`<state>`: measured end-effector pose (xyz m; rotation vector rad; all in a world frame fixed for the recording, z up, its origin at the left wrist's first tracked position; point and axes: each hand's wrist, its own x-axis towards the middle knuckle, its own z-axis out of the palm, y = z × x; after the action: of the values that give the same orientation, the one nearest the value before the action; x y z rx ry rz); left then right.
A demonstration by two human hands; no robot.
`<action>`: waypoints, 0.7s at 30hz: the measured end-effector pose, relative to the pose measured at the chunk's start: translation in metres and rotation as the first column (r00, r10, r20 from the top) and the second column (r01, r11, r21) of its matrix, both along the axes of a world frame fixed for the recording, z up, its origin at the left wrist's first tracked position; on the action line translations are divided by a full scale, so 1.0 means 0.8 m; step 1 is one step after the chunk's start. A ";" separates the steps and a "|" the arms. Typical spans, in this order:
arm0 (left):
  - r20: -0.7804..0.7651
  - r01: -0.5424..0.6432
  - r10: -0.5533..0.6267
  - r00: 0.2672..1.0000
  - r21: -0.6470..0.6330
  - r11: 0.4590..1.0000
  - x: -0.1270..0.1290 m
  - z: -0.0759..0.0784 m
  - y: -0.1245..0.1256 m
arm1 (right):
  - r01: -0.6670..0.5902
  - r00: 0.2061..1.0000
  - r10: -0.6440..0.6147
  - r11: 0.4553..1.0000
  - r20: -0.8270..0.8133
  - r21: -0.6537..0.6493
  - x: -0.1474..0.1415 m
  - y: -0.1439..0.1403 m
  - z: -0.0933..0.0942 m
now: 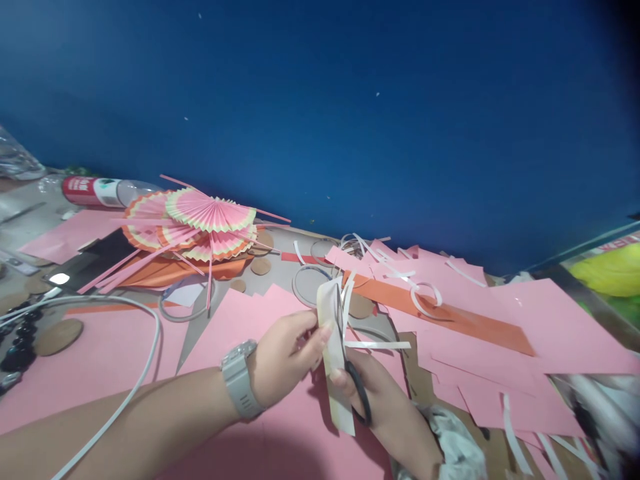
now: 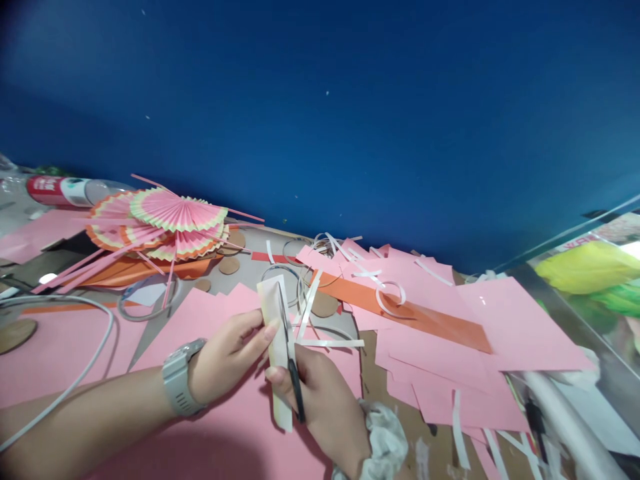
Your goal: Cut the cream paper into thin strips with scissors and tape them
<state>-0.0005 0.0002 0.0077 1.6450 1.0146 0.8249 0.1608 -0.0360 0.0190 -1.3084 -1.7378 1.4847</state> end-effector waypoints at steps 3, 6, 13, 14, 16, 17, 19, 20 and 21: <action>-0.010 0.002 -0.002 1.000 -0.002 1.000 0.000 0.001 0.000 | 0.016 1.000 -0.016 0.999 0.000 0.039 0.000 0.001 0.002; -0.004 0.003 -0.003 1.000 -0.001 1.000 -0.001 0.002 -0.001 | 0.017 1.000 -0.017 1.000 -0.007 0.025 -0.001 0.000 0.005; 0.022 0.019 -0.018 1.000 -0.033 0.999 0.000 0.000 -0.001 | 0.021 0.999 -0.020 1.000 -0.028 0.021 -0.001 0.000 0.007; 0.025 0.019 -0.018 1.000 -0.035 0.999 0.000 0.000 -0.001 | 0.025 0.999 -0.024 0.999 -0.032 0.023 -0.002 0.001 0.006; 0.051 0.033 -0.031 0.998 -0.041 0.999 0.000 0.002 -0.001 | 0.025 0.999 -0.024 0.999 -0.039 0.021 -0.002 0.001 0.006; 0.066 0.039 -0.036 0.997 -0.042 0.998 0.000 0.003 -0.001 | 0.022 0.999 -0.021 1.000 -0.042 0.021 -0.003 0.001 0.007; 0.078 0.043 -0.040 0.996 -0.041 0.998 0.000 0.004 -0.001 | 0.019 0.999 -0.018 1.000 -0.046 0.022 -0.003 0.001 0.007; 0.078 0.040 -0.037 0.996 -0.039 0.998 0.000 0.004 -0.001 | 0.021 0.999 -0.019 0.999 -0.047 0.026 -0.003 0.001 0.007; 0.078 0.038 -0.035 0.996 -0.041 0.998 0.000 0.003 -0.001 | 0.022 0.999 -0.021 0.999 -0.045 0.029 -0.003 0.001 0.006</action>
<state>-0.0003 -0.0007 0.0104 1.5791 0.9398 0.8303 0.1581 -0.0348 0.0236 -1.2653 -1.7060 1.4598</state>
